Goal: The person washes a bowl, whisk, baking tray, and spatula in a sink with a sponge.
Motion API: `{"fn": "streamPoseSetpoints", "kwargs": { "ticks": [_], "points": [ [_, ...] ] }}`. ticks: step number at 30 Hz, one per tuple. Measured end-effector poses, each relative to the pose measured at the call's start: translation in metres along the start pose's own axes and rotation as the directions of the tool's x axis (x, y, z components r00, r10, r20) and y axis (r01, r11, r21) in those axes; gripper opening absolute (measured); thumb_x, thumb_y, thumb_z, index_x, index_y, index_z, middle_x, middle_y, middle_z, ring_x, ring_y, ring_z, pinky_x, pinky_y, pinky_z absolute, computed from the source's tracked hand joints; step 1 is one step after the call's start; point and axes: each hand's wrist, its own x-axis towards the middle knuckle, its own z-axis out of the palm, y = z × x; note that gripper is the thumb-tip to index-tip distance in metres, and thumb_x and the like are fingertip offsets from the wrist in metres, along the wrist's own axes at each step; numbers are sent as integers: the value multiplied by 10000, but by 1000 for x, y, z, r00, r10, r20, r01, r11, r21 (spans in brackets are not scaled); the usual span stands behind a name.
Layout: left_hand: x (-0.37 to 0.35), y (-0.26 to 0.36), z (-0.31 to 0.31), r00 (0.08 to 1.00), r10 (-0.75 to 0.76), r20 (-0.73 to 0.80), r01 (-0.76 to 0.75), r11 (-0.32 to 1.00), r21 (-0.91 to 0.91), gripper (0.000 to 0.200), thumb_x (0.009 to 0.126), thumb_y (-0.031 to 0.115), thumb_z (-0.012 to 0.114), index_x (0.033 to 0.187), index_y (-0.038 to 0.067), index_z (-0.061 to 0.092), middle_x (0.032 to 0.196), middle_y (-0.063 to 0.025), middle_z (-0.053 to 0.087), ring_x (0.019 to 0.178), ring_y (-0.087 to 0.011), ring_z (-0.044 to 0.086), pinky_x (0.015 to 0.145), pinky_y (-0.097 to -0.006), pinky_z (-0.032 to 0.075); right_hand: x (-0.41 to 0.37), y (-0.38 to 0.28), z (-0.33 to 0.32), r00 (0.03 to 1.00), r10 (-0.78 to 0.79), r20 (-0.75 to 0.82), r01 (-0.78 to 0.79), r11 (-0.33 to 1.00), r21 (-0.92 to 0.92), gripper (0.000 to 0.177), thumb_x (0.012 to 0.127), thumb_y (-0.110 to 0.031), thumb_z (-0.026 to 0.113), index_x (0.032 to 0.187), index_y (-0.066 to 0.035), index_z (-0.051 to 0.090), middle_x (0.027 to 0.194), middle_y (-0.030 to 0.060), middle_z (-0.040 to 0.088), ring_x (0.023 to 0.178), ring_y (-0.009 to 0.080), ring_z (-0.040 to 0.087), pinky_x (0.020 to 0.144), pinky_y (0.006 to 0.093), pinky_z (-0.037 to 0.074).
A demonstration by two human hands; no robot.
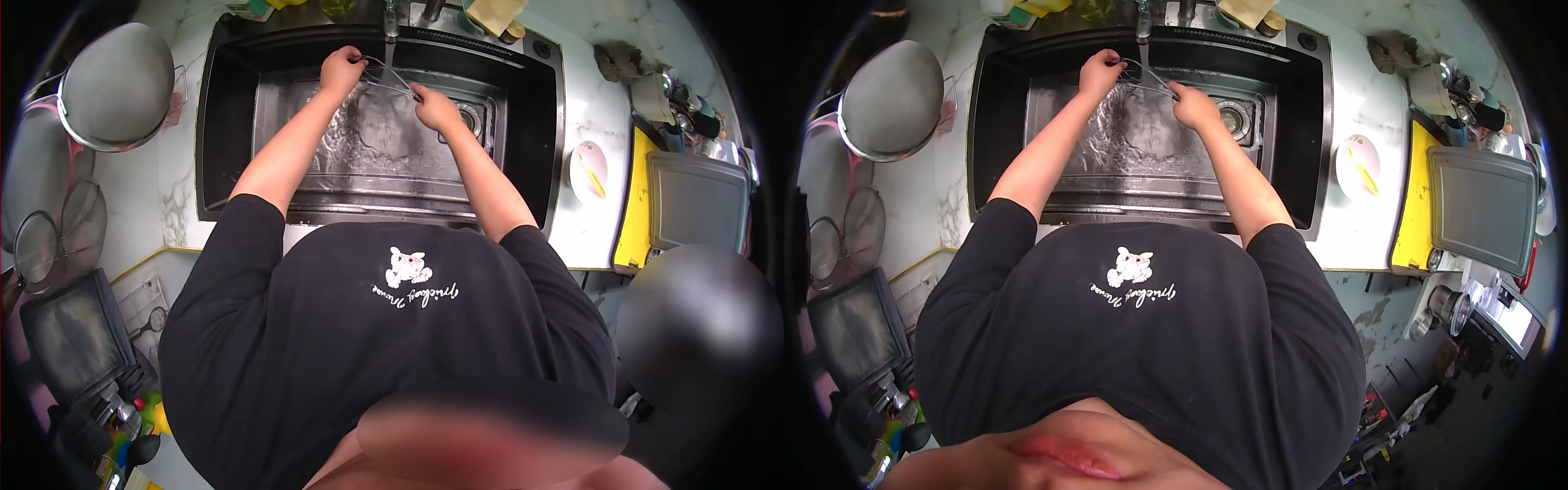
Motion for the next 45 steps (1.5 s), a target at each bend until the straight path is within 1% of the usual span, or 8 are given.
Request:
{"fn": "streamPoseSetpoints", "kwargs": {
  "ticks": [22, 25, 28, 34, 41, 42, 44, 45],
  "points": [
    [-3, 29, 26, 945, 262, 193, -243, 963, -119, 221, 801, 221, 578, 939, 56, 628, 781, -76, 598, 738, -186, 608, 673, -292, 480, -11, 5, 6, 993, 54, -101, -46, 996, 81, 531, 734, -90, 429, 1260, -160, 400, 1153, 162, 549, 1054, 320, 529, 853, 407, 442],
    [-1, 19, 21, 918, 278, 282, -169, 919, -356, 204, 796, 188, 557, 935, 65, 641, 825, -84, 614, 775, -185, 609, 714, -297, 479, -9, 10, 8, 992, 42, -122, -37, 998, 44, 503, 740, -104, 448, 1239, -160, 416, 1089, 167, 570, 1017, 335, 542, 831, 420, 449],
    [10, 11, 8, 780, 154, 607, 237, 825, -514, 230, 855, 183, 524, 1004, 44, 630, 985, -60, 614, 879, -140, 590, 800, -272, 456, -2, 17, 10, 984, -31, -173, 21, 998, -60, 492, 748, -110, 460, 1235, -159, 420, 1045, 175, 574, 982, 349, 551, 819, 430, 452],
    [25, 12, -12, 684, 330, 651, -210, 943, -258, 222, 768, 110, 551, 953, 56, 661, 1027, -85, 616, 964, -202, 576, 855, -289, 438, 16, 13, 14, 977, -17, -213, -6, 994, -109, 463, 757, -115, 469, 1218, -131, 429, 1043, 170, 570, 969, 344, 556, 818, 425, 456],
    [23, 10, -15, 976, 206, 68, -188, 961, -204, 326, 708, 38, 533, 1023, 48, 617, 1097, -118, 578, 1006, -202, 553, 867, -293, 435, 48, -24, 0, 984, -141, -112, 142, 990, 2, 426, 735, -141, 543, 1150, -93, 457, 1071, 161, 568, 980, 326, 558, 809, 414, 463],
    [18, 21, -18, 996, -32, 84, 71, 855, -514, 355, 736, 40, 553, 1091, 63, 551, 1090, -117, 565, 1002, -210, 550, 846, -331, 452, 52, -34, -4, 986, -135, -99, 136, 991, 4, 431, 717, -134, 550, 1135, -80, 460, 1051, 168, 577, 964, 337, 561, 796, 422, 460],
    [7, 38, -24, 854, -405, 328, 437, 214, -873, 470, 792, 45, 593, 1226, 94, 420, 1075, -116, 538, 994, -225, 544, 805, -406, 486, 61, -43, 3, 988, -133, -81, 134, 991, 9, 436, 698, -127, 557, 1120, -68, 463, 1031, 176, 587, 948, 348, 563, 782, 430, 458],
    [8, 33, -21, 863, -391, 320, 423, 213, -881, 429, 809, 84, 619, 1190, 89, 422, 1003, -86, 553, 934, -192, 553, 751, -461, 509, 69, -48, 6, 976, -179, -125, 178, 984, -22, 449, 691, -136, 567, 1121, -67, 459, 989, 174, 597, 914, 346, 575, 761, 431, 465]
  ]
}}
